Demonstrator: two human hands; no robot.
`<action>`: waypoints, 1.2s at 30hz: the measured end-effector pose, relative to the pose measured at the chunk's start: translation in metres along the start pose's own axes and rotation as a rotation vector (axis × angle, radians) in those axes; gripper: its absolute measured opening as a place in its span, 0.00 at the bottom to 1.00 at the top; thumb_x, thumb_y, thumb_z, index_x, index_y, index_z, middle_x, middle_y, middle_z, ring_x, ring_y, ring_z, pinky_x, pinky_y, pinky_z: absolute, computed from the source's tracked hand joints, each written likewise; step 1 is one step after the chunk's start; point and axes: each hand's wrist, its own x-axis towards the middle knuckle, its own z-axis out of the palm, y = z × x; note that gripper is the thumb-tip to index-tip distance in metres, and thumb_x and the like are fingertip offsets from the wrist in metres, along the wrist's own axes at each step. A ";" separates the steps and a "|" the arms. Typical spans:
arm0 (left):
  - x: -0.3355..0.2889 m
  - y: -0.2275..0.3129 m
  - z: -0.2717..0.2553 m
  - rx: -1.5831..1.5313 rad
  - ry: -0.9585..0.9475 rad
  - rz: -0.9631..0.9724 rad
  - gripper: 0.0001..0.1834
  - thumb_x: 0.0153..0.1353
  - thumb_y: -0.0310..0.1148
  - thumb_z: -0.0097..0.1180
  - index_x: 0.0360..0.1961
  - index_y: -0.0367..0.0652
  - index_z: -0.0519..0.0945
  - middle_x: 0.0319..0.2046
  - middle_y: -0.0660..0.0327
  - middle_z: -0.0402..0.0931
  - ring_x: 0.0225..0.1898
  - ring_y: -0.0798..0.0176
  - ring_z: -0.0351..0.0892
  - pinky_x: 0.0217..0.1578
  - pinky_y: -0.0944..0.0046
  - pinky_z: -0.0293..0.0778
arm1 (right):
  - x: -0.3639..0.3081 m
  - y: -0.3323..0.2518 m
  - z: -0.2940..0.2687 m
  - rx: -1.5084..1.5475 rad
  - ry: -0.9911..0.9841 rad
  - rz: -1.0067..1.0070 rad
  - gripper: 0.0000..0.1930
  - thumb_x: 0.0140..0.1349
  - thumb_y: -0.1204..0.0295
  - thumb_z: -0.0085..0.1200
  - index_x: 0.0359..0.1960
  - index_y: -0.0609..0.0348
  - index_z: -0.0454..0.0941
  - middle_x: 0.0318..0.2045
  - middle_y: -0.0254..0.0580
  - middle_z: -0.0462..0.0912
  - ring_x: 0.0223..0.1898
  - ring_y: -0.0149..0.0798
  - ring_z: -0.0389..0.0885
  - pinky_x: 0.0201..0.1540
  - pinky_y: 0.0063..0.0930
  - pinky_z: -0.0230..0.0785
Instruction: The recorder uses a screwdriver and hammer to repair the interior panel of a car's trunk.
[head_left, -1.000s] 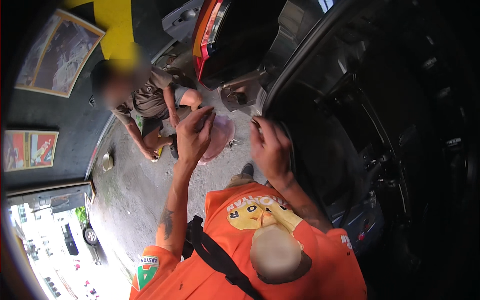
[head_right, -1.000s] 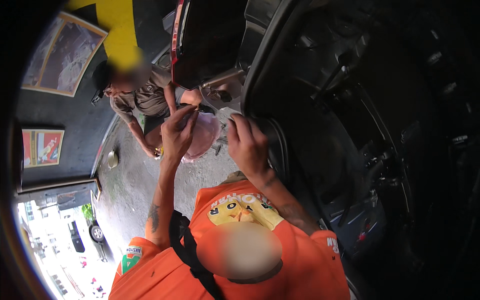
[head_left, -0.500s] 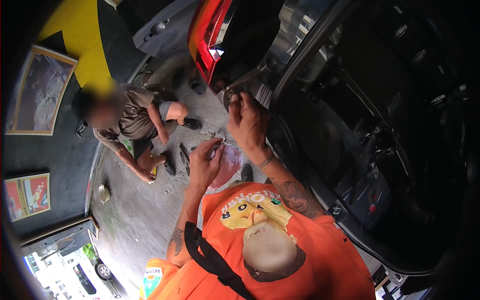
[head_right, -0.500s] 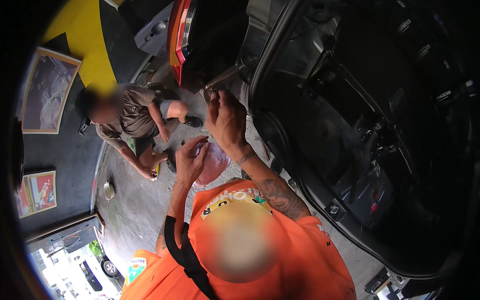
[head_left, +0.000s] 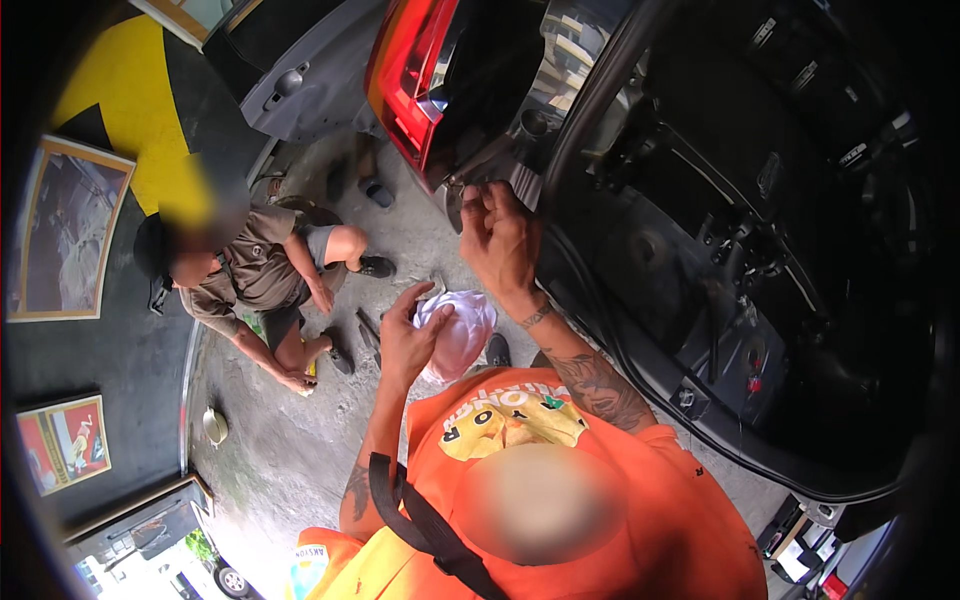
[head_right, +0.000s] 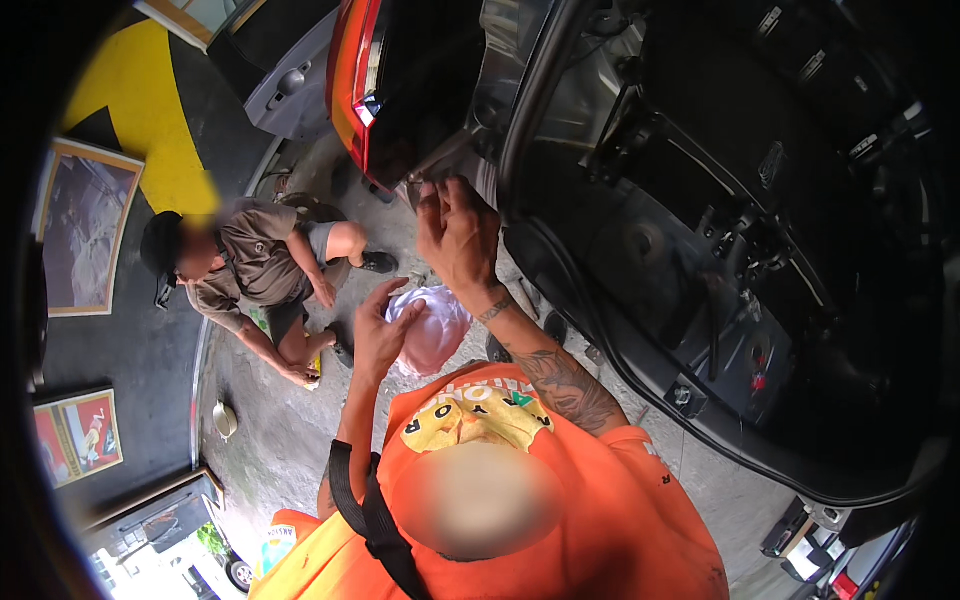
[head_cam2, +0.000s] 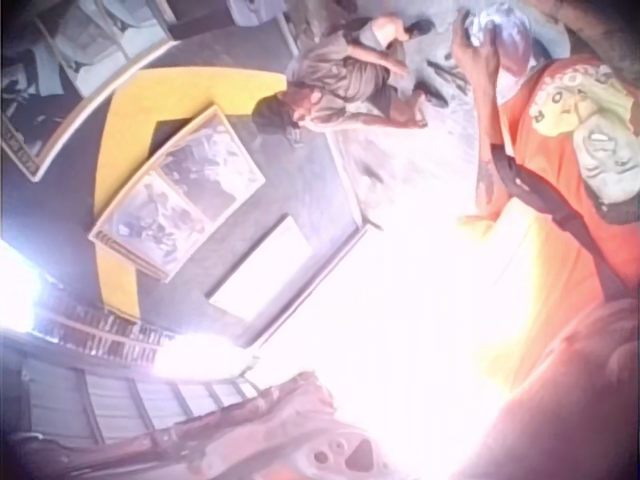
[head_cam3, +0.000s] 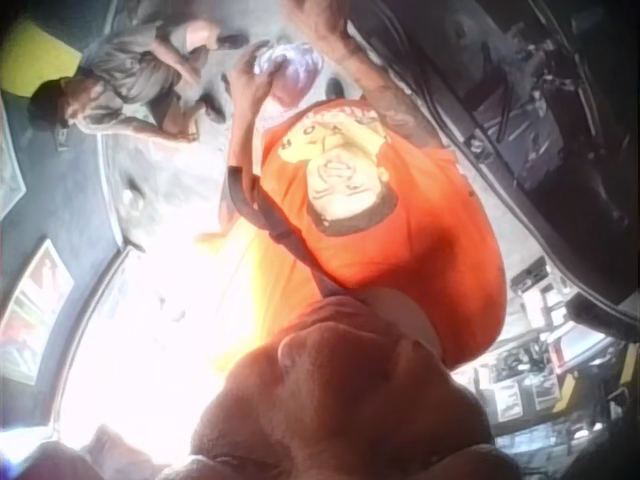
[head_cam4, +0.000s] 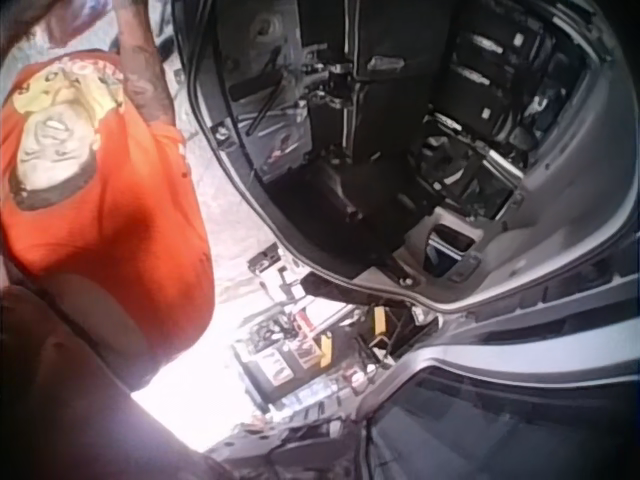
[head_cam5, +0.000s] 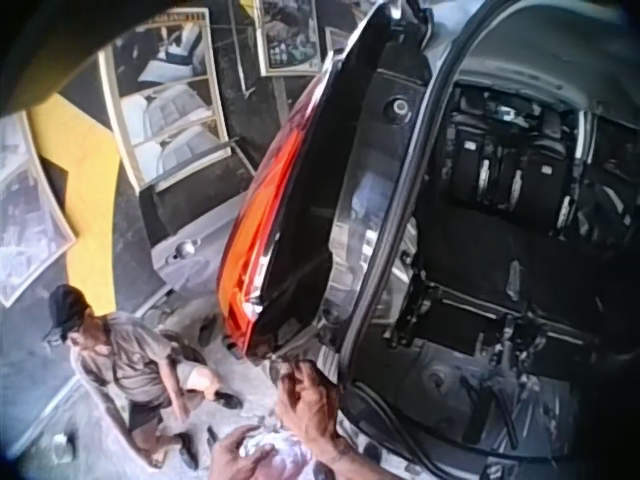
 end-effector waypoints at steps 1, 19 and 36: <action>-0.002 -0.003 0.001 0.001 -0.004 0.003 0.22 0.57 0.33 0.69 0.52 0.35 0.80 0.43 0.51 0.84 0.42 0.63 0.83 0.46 0.64 0.76 | 0.000 0.000 -0.001 -0.001 0.005 0.000 0.08 0.67 0.70 0.54 0.33 0.62 0.73 0.24 0.51 0.81 0.25 0.53 0.82 0.26 0.41 0.71; -0.012 -0.017 0.022 -0.105 -0.135 0.000 0.24 0.58 0.28 0.69 0.54 0.34 0.78 0.43 0.57 0.81 0.44 0.68 0.77 0.46 0.69 0.74 | 0.003 -0.001 0.006 0.090 -0.010 0.113 0.09 0.68 0.69 0.55 0.33 0.61 0.72 0.22 0.47 0.82 0.24 0.51 0.83 0.26 0.38 0.71; -0.010 -0.005 0.015 -0.191 -0.071 -0.025 0.20 0.61 0.24 0.63 0.55 0.36 0.79 0.49 0.56 0.81 0.48 0.66 0.77 0.51 0.67 0.73 | -0.004 0.004 0.013 0.314 0.093 0.220 0.07 0.66 0.73 0.58 0.37 0.61 0.73 0.26 0.39 0.83 0.25 0.32 0.83 0.29 0.28 0.73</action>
